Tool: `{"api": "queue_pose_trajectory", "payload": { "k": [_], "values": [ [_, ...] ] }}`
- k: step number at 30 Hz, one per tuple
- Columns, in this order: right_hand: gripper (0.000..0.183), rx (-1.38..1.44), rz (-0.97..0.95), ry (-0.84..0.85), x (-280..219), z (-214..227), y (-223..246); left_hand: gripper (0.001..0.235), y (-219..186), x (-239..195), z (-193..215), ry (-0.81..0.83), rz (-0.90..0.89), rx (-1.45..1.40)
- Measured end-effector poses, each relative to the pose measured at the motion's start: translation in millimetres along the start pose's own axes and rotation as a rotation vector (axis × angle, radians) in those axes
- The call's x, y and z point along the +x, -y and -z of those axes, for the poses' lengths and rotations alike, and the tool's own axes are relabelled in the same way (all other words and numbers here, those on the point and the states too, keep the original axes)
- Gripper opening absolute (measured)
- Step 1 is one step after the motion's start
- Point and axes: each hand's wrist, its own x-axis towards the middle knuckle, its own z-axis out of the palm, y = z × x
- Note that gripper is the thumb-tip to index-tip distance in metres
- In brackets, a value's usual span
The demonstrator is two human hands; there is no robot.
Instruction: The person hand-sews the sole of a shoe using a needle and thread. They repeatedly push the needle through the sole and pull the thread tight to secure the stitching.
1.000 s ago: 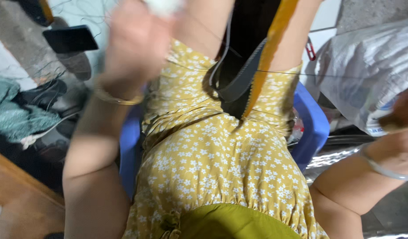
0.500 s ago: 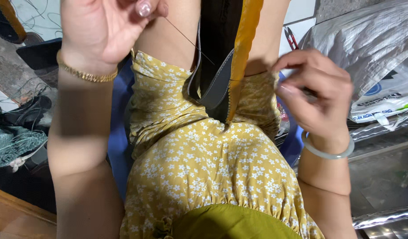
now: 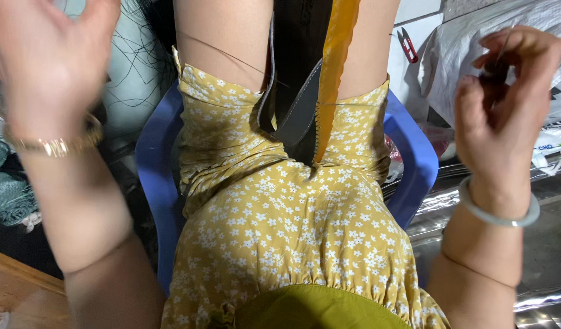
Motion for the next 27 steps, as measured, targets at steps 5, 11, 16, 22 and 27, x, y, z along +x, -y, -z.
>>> {"api": "queue_pose_trajectory", "payload": {
  "k": [5,11,16,22,27],
  "values": [
    [0.042,-0.373,0.35,0.404,-1,-6,24,0.047,-135,15,-32,0.161,-0.138,-0.566],
    [0.046,-0.654,0.305,0.531,5,-17,21,0.051,-136,-18,-83,0.367,-0.018,-0.28],
    [0.047,-0.703,0.302,0.541,6,-17,18,0.048,-133,-15,-85,0.378,-0.026,-0.269],
    [0.055,-0.906,0.309,0.545,8,-16,32,0.048,-131,-11,-84,0.414,-0.027,-0.272],
    [0.063,-1.119,0.331,0.548,6,-16,46,0.047,-134,-12,-83,0.398,-0.035,-0.267]
  ]
}}
